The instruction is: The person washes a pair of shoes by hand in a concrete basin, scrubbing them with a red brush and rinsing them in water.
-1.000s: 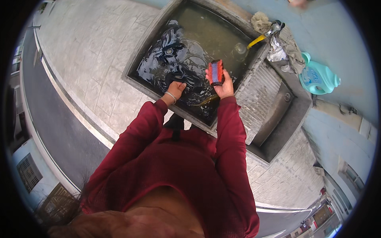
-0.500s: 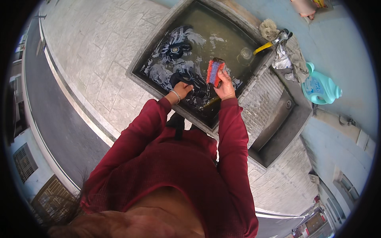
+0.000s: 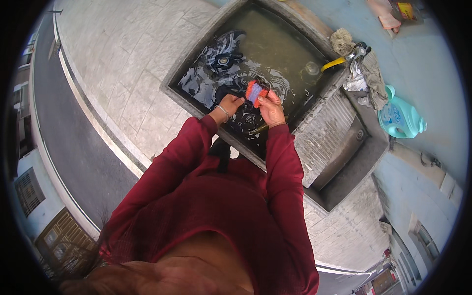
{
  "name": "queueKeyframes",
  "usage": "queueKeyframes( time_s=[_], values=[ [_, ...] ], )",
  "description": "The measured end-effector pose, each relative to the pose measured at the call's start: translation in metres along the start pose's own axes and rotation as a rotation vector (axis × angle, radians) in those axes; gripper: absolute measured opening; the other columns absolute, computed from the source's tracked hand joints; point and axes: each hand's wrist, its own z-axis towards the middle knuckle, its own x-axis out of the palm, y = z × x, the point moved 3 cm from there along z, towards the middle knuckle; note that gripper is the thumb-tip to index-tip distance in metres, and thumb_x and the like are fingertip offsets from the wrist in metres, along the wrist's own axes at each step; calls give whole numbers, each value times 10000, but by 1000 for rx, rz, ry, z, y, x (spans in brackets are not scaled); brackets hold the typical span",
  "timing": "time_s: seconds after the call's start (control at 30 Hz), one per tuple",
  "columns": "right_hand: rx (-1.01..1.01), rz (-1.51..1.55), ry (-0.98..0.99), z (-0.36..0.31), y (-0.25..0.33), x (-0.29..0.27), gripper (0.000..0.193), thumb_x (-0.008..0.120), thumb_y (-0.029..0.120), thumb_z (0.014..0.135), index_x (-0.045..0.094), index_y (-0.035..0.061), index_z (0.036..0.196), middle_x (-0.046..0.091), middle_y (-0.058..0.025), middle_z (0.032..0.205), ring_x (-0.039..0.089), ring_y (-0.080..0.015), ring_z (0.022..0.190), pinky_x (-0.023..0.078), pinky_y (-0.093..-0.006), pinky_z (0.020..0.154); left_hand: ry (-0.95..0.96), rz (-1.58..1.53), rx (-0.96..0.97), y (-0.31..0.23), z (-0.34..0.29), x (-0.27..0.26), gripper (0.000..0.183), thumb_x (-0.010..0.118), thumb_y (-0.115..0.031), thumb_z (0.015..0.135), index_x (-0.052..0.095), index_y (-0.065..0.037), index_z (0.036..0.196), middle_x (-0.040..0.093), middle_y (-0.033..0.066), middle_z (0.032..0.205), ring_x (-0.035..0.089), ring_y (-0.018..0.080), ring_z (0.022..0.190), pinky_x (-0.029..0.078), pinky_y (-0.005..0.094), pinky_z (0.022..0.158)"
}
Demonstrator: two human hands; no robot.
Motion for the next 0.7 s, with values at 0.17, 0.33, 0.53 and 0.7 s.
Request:
queueKeyframes(
  time_s=[0.17, 0.33, 0.53, 0.7],
  values=[
    [8, -753, 81, -7, 10, 6, 484, 562, -114, 688, 576, 99, 1123, 494, -85, 1232, 312, -229, 1257, 293, -333, 1000, -32, 123, 66, -22, -9, -1, 315, 556, -255, 810, 593, 40, 707, 551, 196, 599, 569, 287, 584, 422, 364, 574],
    [-9, -1163, 91, -19, 16, 21, 249, 634, 3, 683, 575, 98, 905, 393, -123, 1324, 269, -286, 1282, 244, -340, 1014, -95, 215, 70, 2, 7, 10, 284, 525, -232, 827, 612, 26, 742, 565, 203, 623, 586, 292, 609, 425, 362, 577],
    [15, -1226, -303, -11, -7, 9, 336, 679, 311, 722, 503, 40, 815, 474, -181, 1202, 468, -312, 1087, 355, -339, 915, -102, 366, 89, -14, -9, 13, 294, 524, -245, 808, 601, 16, 698, 566, 234, 686, 567, 385, 698, 441, 419, 627],
    [-136, -1285, -203, -13, -19, -1, 290, 659, 121, 674, 458, 38, 866, 470, -183, 1202, 471, -277, 1084, 374, -335, 888, -184, 166, 183, 19, -6, 13, 279, 544, -223, 807, 600, 24, 691, 540, 213, 606, 570, 340, 614, 437, 397, 600]
  ],
)
